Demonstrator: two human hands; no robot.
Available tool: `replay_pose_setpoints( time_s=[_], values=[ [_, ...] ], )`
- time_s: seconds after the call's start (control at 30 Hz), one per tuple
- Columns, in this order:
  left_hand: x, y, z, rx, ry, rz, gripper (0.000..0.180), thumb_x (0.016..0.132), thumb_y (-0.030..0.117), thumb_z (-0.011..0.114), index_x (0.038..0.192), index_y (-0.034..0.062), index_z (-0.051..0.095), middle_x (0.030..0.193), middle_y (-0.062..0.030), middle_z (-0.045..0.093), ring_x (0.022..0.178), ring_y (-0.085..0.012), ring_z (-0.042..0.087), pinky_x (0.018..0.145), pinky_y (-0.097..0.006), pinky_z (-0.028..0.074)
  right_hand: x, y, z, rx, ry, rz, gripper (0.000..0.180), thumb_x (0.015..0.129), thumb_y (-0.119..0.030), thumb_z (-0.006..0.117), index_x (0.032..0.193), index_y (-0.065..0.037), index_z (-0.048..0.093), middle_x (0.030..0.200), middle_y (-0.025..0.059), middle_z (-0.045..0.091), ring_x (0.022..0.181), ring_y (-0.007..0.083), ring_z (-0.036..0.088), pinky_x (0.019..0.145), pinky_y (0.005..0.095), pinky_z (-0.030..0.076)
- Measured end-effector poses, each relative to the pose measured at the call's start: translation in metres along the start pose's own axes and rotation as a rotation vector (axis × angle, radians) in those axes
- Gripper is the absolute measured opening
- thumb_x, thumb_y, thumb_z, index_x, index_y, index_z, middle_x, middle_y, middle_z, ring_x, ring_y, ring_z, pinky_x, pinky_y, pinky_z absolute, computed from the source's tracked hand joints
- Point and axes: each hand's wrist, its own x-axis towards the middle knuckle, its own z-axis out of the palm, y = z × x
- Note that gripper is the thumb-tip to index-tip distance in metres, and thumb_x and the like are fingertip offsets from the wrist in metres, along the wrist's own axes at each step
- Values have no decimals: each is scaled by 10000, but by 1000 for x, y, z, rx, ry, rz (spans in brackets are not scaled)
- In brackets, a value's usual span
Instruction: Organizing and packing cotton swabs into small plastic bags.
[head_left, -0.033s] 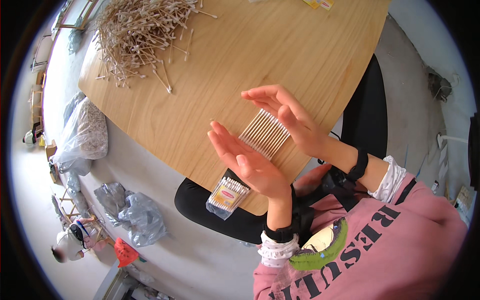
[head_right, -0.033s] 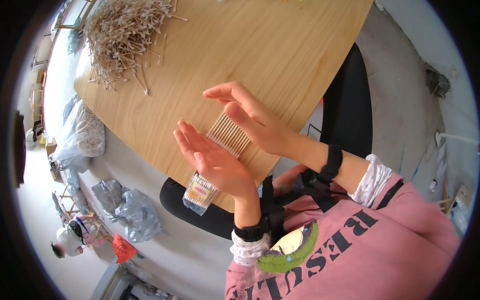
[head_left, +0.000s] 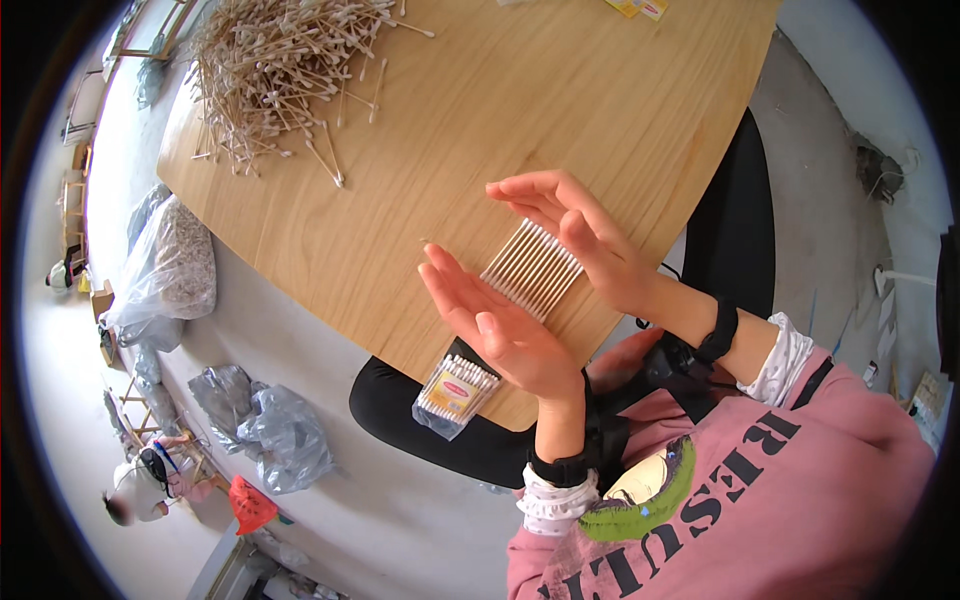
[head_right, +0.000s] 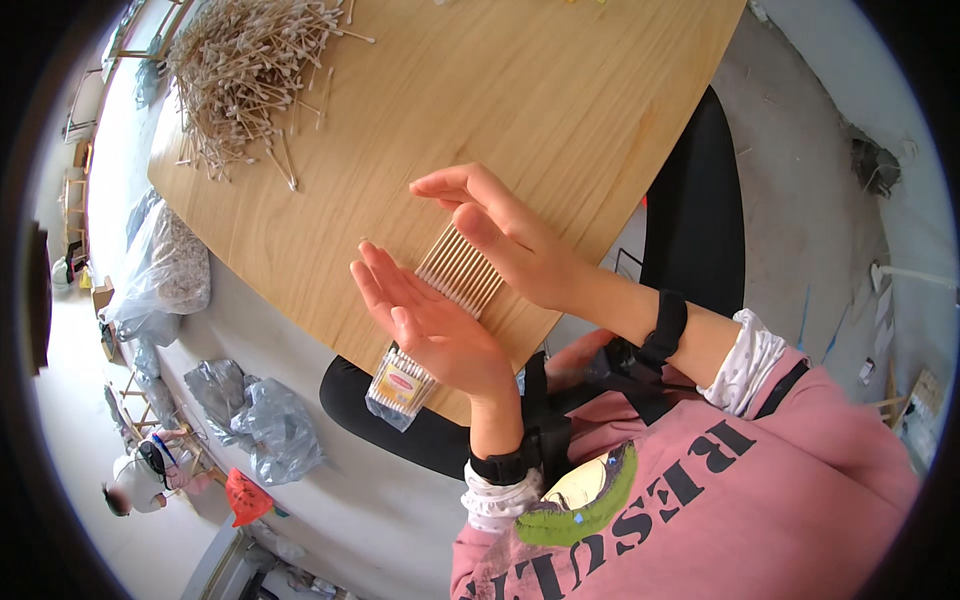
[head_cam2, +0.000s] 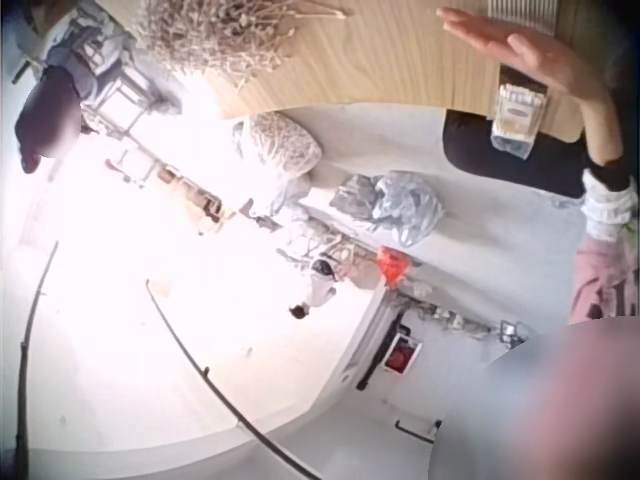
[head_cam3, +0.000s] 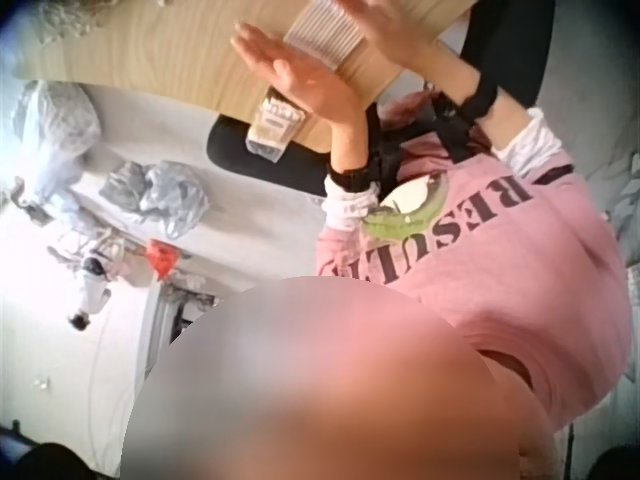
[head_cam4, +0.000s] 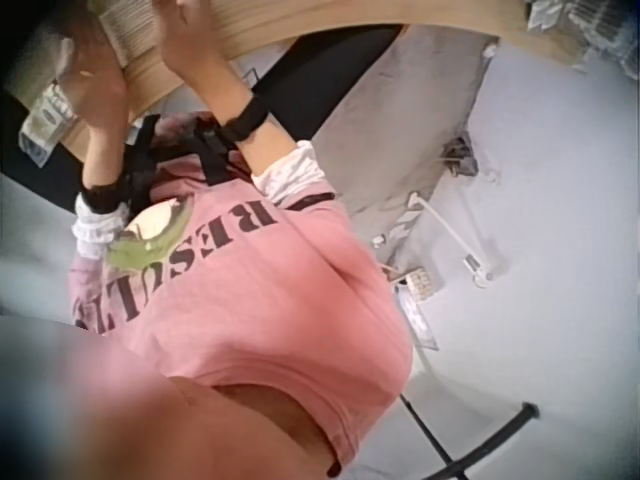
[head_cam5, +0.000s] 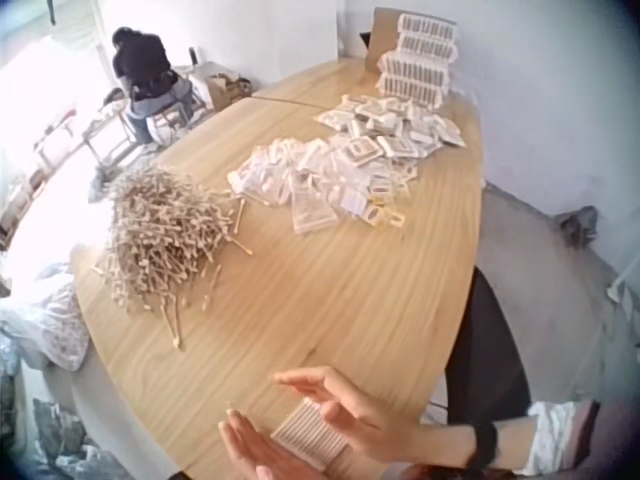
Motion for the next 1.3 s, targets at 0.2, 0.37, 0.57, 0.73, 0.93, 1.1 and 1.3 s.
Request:
replay_pose_setpoints(
  time_s=[0.2,0.37,0.57,0.73,0.93,1.1,1.3],
  values=[
    [-3,1,-4,-2,16,20,755,960,355,467,1578,30,182,1648,-183,186,1545,-295,127,1242,-444,68,-2,-4,-1,51,36,13,725,1018,-612,381,1385,11,445,1397,139,501,1396,238,418,1181,394,300],
    [-3,4,-5,40,-16,30,743,967,356,440,1573,7,190,1648,-182,185,1544,-306,128,1241,-457,57,-4,-4,-5,59,34,26,715,1021,-607,383,1381,7,451,1397,138,502,1388,227,425,1180,389,302],
    [-17,18,-4,1564,-528,301,1108,889,624,604,1541,-120,105,1628,-312,74,1528,-441,37,1228,-518,86,6,-13,-36,-85,115,-79,659,1034,-566,406,1357,5,476,1345,126,545,1331,206,472,1155,376,335],
    [-16,6,-7,1672,-573,276,1197,830,703,603,1527,-145,124,1619,-324,93,1528,-432,68,1224,-519,123,3,-17,-47,-175,79,-77,544,1040,-463,493,1318,5,496,1305,125,569,1292,195,504,1118,347,376],
    [-8,5,-5,1731,-563,329,1194,837,715,578,1521,-154,128,1612,-331,116,1526,-429,92,1219,-514,154,3,-12,-46,-145,128,-114,477,1053,-413,493,1277,5,528,1262,105,599,1236,175,548,1076,326,412],
    [-4,4,-6,1768,-576,374,1170,868,729,519,1518,-159,122,1611,-333,115,1525,-429,94,1216,-522,156,2,-10,-45,-135,151,-119,380,1058,-329,514,1248,-1,549,1205,90,627,1185,171,583,1026,311,446],
    [4,2,-9,1769,-560,362,1209,821,739,570,1524,-146,140,1621,-316,106,1530,-421,76,1229,-515,108,-8,-26,-49,-209,146,-188,175,998,-66,546,1160,-14,588,1094,97,644,1058,187,625,948,289,473]
  ],
)
